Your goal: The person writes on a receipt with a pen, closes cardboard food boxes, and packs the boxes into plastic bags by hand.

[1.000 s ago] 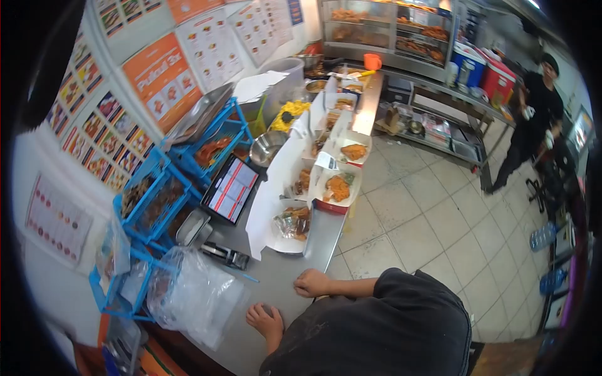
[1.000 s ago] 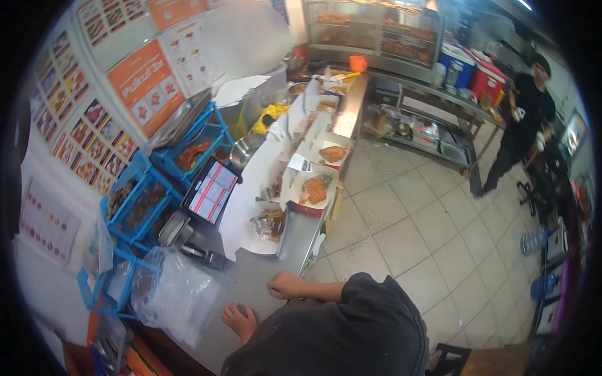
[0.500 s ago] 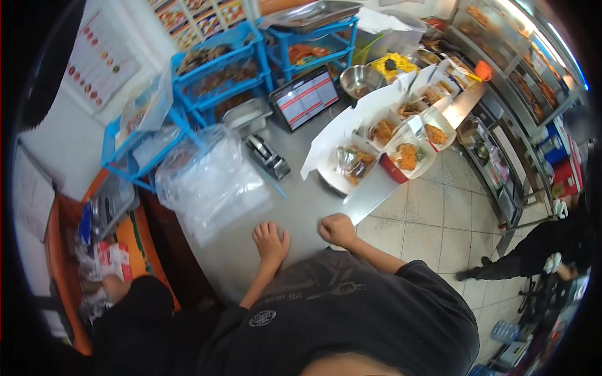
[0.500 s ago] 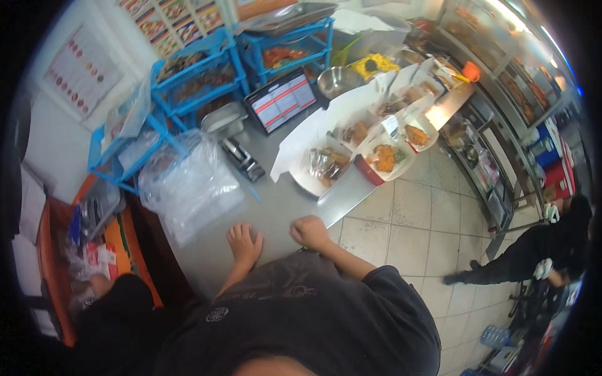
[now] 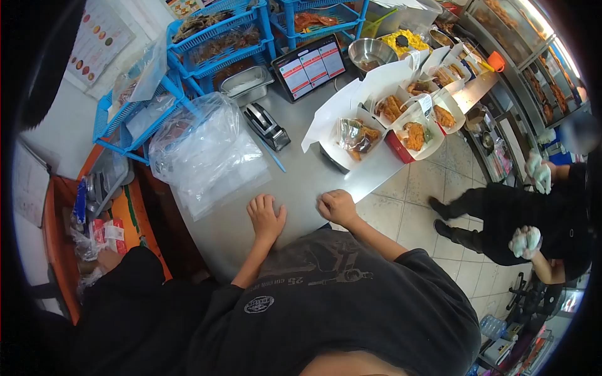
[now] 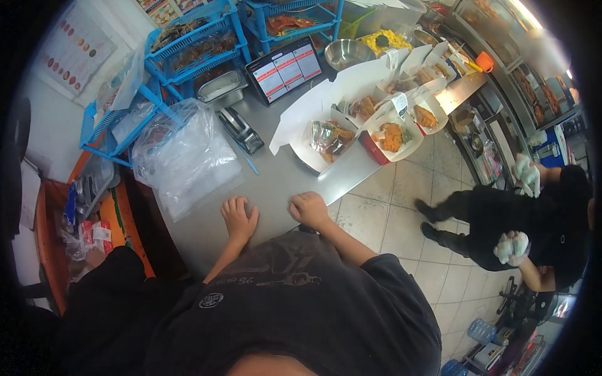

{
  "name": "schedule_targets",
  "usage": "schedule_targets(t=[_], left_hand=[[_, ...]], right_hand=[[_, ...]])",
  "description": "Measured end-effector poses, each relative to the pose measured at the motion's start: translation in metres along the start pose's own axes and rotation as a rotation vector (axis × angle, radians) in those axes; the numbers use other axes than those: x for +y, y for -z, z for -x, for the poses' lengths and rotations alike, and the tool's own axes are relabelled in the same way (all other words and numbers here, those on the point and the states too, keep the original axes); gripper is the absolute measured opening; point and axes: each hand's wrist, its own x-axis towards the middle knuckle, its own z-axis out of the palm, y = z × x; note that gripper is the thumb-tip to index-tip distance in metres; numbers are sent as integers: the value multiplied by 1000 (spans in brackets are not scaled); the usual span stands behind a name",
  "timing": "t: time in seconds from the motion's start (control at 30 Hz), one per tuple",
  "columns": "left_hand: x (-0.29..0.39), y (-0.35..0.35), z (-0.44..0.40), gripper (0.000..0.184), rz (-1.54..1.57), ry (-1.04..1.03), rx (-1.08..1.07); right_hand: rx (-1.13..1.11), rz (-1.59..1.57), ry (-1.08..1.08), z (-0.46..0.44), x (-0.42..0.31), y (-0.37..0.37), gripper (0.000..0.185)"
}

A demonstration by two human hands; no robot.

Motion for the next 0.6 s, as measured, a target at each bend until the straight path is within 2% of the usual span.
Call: schedule_targets(t=[0.6], left_hand=[[0, 1, 2, 30, 47, 29, 32]], right_hand=[[-37, 43, -72, 2, -6, 0, 14]])
